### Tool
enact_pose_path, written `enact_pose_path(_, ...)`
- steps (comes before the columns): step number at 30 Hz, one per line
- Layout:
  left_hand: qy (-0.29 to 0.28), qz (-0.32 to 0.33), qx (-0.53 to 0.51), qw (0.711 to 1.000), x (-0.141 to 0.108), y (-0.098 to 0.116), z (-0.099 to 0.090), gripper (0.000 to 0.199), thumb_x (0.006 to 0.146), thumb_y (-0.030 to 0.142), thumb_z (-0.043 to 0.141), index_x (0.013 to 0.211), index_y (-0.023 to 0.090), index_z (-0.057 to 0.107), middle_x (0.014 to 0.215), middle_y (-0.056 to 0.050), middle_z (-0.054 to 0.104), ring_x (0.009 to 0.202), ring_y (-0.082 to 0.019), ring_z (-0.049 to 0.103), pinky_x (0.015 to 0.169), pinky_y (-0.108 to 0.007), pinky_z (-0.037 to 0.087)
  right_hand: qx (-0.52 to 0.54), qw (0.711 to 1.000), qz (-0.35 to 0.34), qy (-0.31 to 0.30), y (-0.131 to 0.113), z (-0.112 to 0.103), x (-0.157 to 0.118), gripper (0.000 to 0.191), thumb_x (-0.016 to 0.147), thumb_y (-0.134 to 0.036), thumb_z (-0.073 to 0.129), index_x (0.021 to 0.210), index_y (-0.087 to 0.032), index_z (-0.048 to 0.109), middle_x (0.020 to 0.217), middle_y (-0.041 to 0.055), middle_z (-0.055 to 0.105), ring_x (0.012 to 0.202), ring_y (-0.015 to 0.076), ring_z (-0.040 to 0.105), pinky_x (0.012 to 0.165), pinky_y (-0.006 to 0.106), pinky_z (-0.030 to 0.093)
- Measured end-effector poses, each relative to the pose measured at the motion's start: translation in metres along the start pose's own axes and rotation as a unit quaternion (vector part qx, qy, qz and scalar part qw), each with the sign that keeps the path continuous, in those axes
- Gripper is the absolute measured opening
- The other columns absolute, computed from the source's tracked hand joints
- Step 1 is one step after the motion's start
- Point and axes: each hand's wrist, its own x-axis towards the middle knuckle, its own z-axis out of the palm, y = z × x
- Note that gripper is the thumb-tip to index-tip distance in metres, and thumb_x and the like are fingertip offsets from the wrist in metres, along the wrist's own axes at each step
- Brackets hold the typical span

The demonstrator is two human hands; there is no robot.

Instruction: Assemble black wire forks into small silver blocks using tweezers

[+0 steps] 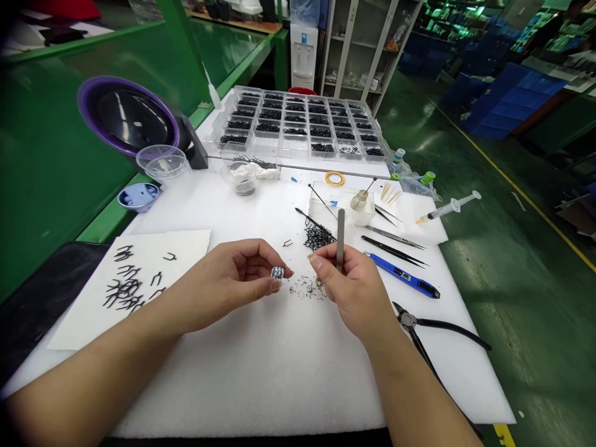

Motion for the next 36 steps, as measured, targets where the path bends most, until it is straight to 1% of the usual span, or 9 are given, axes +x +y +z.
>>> enact_pose_path(5,0.015,-0.001,0.020,1.000,-0.002,0.003,0.000,0.014,0.080,0.028,0.069,0.088,0.019,0.063,0.071,0.002,0.061,0.065,-0.012,0.053,0.059,-0.024,0.043,-0.076,0.997,-0.005,0.023,-0.001,-0.002,-0.004,0.031,0.080,-0.040,0.075,0.103,-0.019,0.075,0.053,-0.0052,0.050,0.048,0.0079,0.035,0.048,0.026,0.032)
enact_pose_path(9,0.016,-0.002,0.033,0.999,-0.002,0.003,0.001,0.014,0.080,0.030,0.069,0.087,0.020,0.063,0.068,0.002,0.060,0.064,-0.013,0.054,0.058,-0.025,0.044,-0.028,1.000,-0.011,0.004,-0.001,-0.002,-0.007,0.027,0.082,-0.040,0.074,0.102,-0.022,0.075,0.073,0.0018,0.068,0.045,0.0055,0.034,0.044,0.024,0.030)
enact_pose_path(12,0.016,-0.003,0.032,0.999,-0.001,0.003,0.002,0.013,0.080,0.029,0.069,0.087,0.020,0.063,0.068,0.002,0.060,0.064,-0.013,0.054,0.058,-0.025,0.043,-0.004,1.000,-0.017,-0.001,0.002,-0.003,-0.007,0.025,0.082,-0.038,0.074,0.101,-0.021,0.076,0.069,0.0019,0.068,0.044,0.0057,0.035,0.044,0.024,0.032)
enact_pose_path(16,0.013,0.004,0.023,1.000,-0.001,0.001,0.002,0.011,0.081,0.028,0.068,0.087,0.020,0.064,0.068,0.003,0.060,0.064,-0.012,0.054,0.058,-0.024,0.044,-0.035,0.999,-0.018,0.010,0.003,-0.004,-0.008,0.027,0.081,-0.039,0.075,0.100,-0.021,0.078,0.056,-0.0030,0.060,0.049,0.0076,0.042,0.062,0.030,0.048)
enact_pose_path(19,0.016,0.015,0.022,1.000,-0.002,0.000,0.002,0.011,0.082,0.029,0.068,0.089,0.021,0.064,0.069,0.003,0.060,0.064,-0.011,0.054,0.059,-0.024,0.045,-0.067,0.997,-0.003,0.031,0.001,-0.001,-0.009,0.033,0.075,-0.041,0.080,0.103,-0.024,0.077,0.068,0.0000,0.069,0.060,0.0112,0.056,0.072,0.033,0.052)
enact_pose_path(22,0.020,0.016,0.035,0.999,-0.002,-0.001,0.002,0.012,0.083,0.031,0.067,0.090,0.022,0.063,0.072,0.003,0.062,0.066,-0.012,0.055,0.060,-0.025,0.046,-0.102,0.994,0.008,0.049,-0.004,0.004,-0.011,0.033,0.077,-0.042,0.078,0.104,-0.024,0.075,0.078,0.0024,0.072,0.071,0.0152,0.063,0.068,0.031,0.050)
enact_pose_path(25,0.025,0.016,0.052,0.998,-0.003,-0.001,0.003,0.013,0.083,0.032,0.067,0.091,0.022,0.063,0.074,0.002,0.063,0.068,-0.013,0.058,0.062,-0.026,0.048,-0.196,0.977,-0.038,0.067,-0.009,0.008,-0.015,0.017,0.086,-0.036,0.068,0.096,-0.023,0.073,0.072,-0.0010,0.066,0.064,0.0120,0.055,0.060,0.027,0.044)
enact_pose_path(28,0.028,0.012,0.067,0.997,-0.002,-0.001,0.003,0.015,0.082,0.033,0.068,0.091,0.022,0.064,0.073,0.002,0.065,0.069,-0.014,0.060,0.064,-0.027,0.049,-0.267,0.958,-0.080,0.069,-0.011,0.011,-0.019,0.012,0.089,-0.033,0.064,0.092,-0.024,0.070,0.071,-0.0027,0.062,0.058,0.0103,0.047,0.054,0.025,0.040)
enact_pose_path(36,0.045,0.045,0.110,0.992,-0.001,-0.004,0.004,0.010,0.083,0.031,0.066,0.091,0.025,0.066,0.077,0.004,0.070,0.071,-0.013,0.065,0.064,-0.026,0.052,-0.253,0.959,-0.065,0.107,-0.010,0.021,-0.027,0.012,0.079,-0.027,0.067,0.088,-0.022,0.074,0.066,-0.0006,0.067,0.053,0.0119,0.052,0.040,0.023,0.032)
